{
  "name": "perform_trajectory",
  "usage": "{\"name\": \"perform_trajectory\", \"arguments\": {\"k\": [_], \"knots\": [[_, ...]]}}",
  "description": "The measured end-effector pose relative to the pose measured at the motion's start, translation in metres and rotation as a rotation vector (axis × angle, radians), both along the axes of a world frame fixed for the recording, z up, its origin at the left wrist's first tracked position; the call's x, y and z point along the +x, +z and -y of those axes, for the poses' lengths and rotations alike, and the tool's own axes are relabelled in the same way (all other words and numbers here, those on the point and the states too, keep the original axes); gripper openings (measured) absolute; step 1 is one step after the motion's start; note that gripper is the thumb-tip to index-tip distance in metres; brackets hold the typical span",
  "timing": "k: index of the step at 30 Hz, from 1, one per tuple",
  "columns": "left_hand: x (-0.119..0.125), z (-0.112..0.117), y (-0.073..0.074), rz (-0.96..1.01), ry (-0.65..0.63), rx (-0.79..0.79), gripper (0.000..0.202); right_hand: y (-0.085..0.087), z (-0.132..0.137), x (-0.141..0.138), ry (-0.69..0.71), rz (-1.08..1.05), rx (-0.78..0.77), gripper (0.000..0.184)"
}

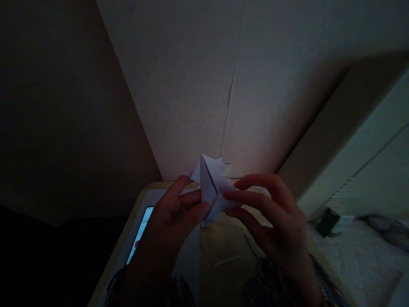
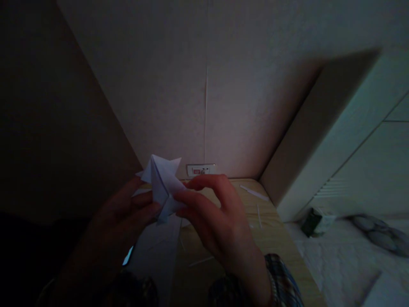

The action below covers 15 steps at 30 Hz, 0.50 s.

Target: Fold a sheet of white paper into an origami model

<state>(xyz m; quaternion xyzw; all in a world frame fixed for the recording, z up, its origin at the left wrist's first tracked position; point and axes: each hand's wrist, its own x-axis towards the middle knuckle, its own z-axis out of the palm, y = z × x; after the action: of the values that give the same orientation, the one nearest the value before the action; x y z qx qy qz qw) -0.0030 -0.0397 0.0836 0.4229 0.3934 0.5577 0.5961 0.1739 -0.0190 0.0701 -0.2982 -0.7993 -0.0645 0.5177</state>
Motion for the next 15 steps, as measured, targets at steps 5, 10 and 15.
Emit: {"name": "perform_trajectory", "arguments": {"k": [5, 10, 15], "knots": [[0.000, 0.000, -0.002, -0.006, 0.056, -0.050, 0.060, 0.001, 0.000, 0.006, 0.032, 0.016, 0.027, 0.016], [0.001, 0.001, 0.000, 0.048, 0.028, -0.040, 0.049, 0.004, -0.001, 0.013, 0.115, 0.085, -0.038, 0.012], [0.002, 0.001, 0.004, 0.060, 0.007, -0.058, 0.045, 0.004, 0.000, 0.014, 0.120, 0.116, -0.041, 0.014]]}}
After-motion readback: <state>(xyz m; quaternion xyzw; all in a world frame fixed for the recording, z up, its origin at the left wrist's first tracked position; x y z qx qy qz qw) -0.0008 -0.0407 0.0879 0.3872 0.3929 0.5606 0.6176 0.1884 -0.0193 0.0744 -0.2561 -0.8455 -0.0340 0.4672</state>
